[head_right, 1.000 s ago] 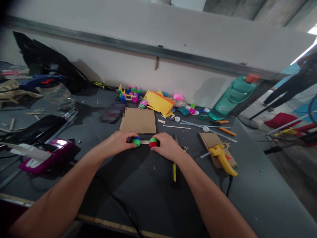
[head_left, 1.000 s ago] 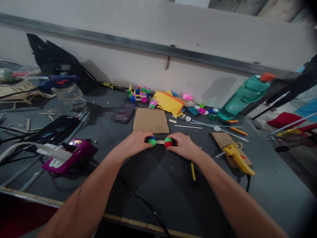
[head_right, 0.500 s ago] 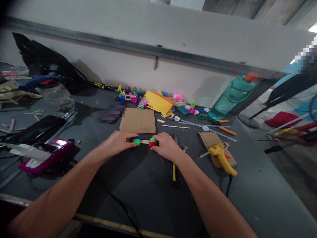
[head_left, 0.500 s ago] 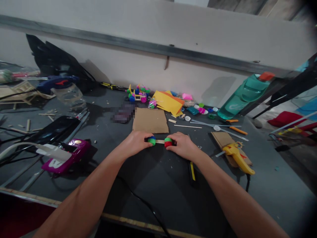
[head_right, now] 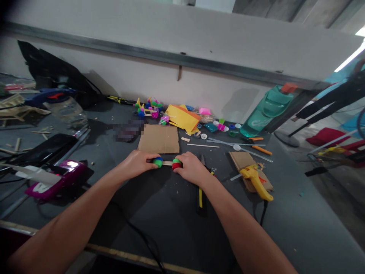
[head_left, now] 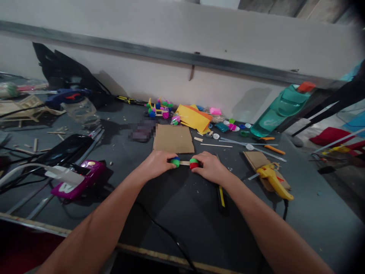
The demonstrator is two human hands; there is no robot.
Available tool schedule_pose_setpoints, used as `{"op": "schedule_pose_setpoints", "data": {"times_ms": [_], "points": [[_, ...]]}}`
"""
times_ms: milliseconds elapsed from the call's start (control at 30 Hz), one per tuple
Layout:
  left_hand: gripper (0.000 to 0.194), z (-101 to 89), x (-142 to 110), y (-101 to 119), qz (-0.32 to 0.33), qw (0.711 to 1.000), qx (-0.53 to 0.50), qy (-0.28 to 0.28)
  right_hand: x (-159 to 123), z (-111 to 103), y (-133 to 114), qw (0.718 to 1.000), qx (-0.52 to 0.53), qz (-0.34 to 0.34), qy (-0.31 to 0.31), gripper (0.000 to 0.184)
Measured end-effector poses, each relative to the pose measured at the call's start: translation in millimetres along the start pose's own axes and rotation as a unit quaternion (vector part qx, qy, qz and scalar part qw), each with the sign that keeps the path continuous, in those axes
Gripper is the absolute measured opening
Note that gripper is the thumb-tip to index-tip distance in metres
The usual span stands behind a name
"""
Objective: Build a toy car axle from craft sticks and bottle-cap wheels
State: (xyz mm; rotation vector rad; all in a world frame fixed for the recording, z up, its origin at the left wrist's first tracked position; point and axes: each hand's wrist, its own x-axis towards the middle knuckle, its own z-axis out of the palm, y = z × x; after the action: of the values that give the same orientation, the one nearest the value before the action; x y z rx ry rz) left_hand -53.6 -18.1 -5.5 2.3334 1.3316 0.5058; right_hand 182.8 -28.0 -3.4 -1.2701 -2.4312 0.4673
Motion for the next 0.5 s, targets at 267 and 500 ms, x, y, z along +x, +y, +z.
{"op": "schedule_pose_setpoints", "data": {"times_ms": [267,500], "points": [[0.021,0.5,0.4,-1.9,0.001,1.000,-0.026,0.004,0.1,-0.3,-1.1,1.000,0.002,-0.002,0.002,0.016],[0.023,-1.2,0.8,0.8,-0.005,1.000,-0.017,-0.006,0.2,0.9,-1.5,1.000,0.014,0.000,0.004,0.015]]}}
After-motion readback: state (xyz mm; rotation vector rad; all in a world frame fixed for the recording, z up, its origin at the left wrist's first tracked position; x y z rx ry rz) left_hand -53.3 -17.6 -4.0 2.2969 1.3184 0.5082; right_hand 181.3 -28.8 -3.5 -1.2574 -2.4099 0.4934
